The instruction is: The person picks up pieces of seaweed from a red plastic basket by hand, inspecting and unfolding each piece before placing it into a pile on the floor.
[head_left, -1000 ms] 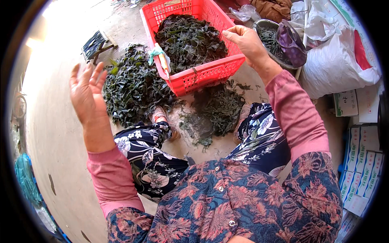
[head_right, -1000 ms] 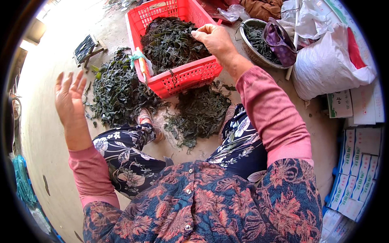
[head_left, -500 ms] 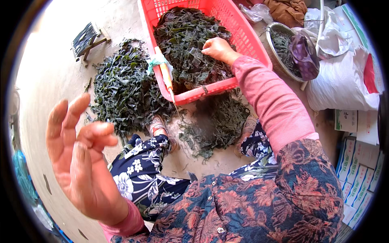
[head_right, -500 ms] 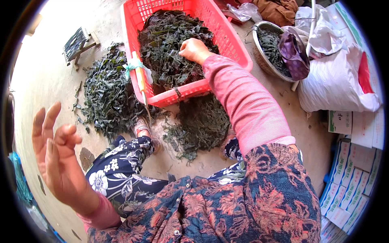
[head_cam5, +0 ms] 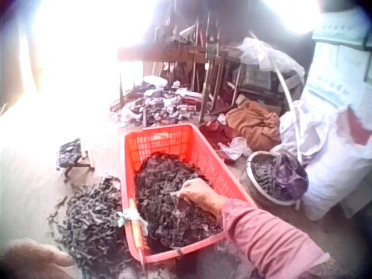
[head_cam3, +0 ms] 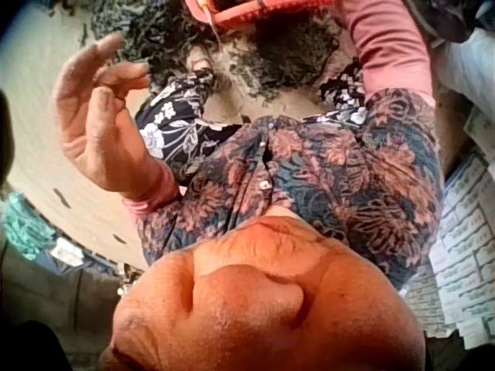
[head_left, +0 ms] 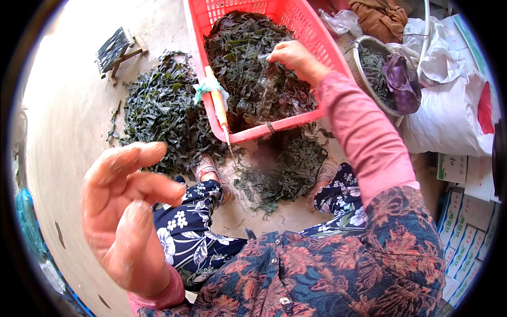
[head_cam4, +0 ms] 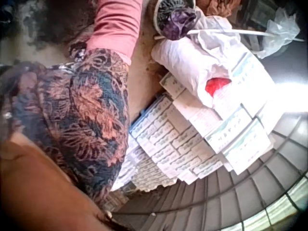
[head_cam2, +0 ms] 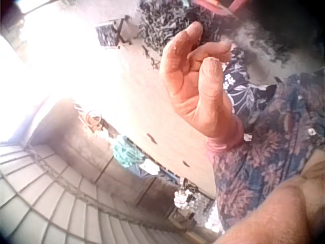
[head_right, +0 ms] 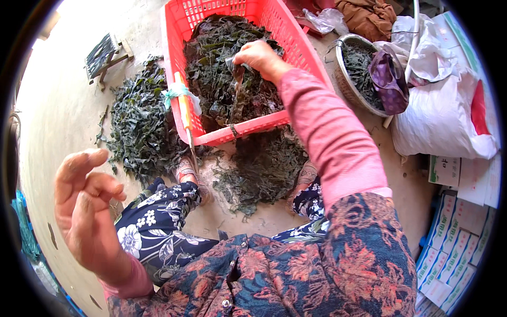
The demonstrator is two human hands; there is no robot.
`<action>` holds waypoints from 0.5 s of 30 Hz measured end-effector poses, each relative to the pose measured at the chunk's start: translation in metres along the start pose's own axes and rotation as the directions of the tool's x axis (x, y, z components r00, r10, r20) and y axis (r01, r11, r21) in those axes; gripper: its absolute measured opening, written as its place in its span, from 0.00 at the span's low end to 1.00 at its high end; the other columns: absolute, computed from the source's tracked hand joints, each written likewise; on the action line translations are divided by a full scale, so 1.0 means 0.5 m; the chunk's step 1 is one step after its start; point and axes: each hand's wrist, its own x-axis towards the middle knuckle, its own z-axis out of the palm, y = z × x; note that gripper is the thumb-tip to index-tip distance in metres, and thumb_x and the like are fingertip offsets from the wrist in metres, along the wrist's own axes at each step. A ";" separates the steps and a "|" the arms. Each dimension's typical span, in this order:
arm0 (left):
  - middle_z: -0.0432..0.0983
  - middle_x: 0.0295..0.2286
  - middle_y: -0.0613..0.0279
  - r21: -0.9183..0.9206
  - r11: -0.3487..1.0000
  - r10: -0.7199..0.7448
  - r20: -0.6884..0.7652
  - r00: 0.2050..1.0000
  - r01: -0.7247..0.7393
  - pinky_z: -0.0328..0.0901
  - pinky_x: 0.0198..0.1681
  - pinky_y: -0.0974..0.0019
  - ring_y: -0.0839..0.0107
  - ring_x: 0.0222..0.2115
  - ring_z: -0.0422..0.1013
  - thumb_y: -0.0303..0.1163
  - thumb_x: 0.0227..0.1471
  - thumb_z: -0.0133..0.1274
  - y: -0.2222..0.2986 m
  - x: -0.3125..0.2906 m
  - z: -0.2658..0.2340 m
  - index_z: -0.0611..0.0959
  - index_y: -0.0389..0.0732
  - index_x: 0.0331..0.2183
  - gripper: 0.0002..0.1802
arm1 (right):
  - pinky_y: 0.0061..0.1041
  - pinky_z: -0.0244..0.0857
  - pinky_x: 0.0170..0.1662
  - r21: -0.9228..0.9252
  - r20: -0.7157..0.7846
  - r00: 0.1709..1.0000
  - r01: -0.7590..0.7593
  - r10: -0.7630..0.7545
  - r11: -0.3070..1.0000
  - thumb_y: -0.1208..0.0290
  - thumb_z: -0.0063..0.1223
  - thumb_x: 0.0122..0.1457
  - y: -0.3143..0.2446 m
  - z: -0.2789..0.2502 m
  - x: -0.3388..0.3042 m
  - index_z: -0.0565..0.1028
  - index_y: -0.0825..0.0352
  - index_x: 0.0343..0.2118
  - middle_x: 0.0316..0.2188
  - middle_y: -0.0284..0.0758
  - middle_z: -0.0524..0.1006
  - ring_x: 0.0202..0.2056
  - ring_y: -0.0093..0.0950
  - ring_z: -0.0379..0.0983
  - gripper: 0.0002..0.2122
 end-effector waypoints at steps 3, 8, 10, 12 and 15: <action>0.68 0.38 0.46 -0.101 0.994 -0.038 0.080 0.996 0.046 0.63 0.29 0.74 0.73 0.28 0.69 0.23 0.47 0.38 0.009 0.008 0.020 0.66 0.28 0.44 0.19 | 0.14 0.60 0.22 0.346 0.022 0.999 0.024 -0.033 0.938 0.72 0.49 0.47 -0.107 -0.088 -0.100 0.70 0.64 0.21 0.21 0.28 0.72 0.21 0.18 0.68 0.04; 0.72 0.33 0.58 -0.192 0.975 -0.093 0.108 0.990 0.113 0.63 0.28 0.78 0.76 0.28 0.69 0.23 0.46 0.46 0.004 0.011 0.051 0.72 0.32 0.38 0.13 | 0.20 0.67 0.31 0.689 0.129 0.920 0.186 -0.370 0.701 0.75 0.45 0.50 -0.250 -0.133 -0.233 0.72 0.67 0.25 0.24 0.32 0.74 0.26 0.22 0.72 0.04; 0.72 0.31 0.60 -0.174 0.980 -0.081 0.110 0.991 0.100 0.63 0.27 0.78 0.78 0.28 0.69 0.24 0.45 0.49 0.002 0.007 0.069 0.74 0.32 0.36 0.12 | 0.25 0.66 0.36 0.715 0.156 0.879 0.214 -0.450 0.666 0.74 0.43 0.51 -0.302 -0.124 -0.290 0.71 0.68 0.27 0.26 0.34 0.74 0.29 0.24 0.71 0.05; 0.72 0.33 0.61 -0.049 0.998 -0.041 0.157 0.987 0.050 0.64 0.30 0.77 0.76 0.31 0.69 0.27 0.47 0.48 -0.011 0.010 0.082 0.75 0.34 0.36 0.12 | 0.28 0.63 0.42 0.718 0.166 0.854 0.239 -0.494 0.654 0.73 0.42 0.52 -0.337 -0.123 -0.340 0.70 0.69 0.30 0.28 0.35 0.74 0.32 0.26 0.71 0.07; 0.72 0.32 0.63 0.022 0.999 -0.039 0.197 0.980 0.035 0.63 0.30 0.77 0.78 0.31 0.68 0.28 0.45 0.51 -0.019 0.019 0.112 0.75 0.35 0.36 0.13 | 0.27 0.66 0.34 0.837 -0.007 0.827 0.312 -0.562 0.449 0.75 0.41 0.51 -0.410 -0.109 -0.413 0.72 0.71 0.30 0.29 0.40 0.75 0.32 0.30 0.72 0.08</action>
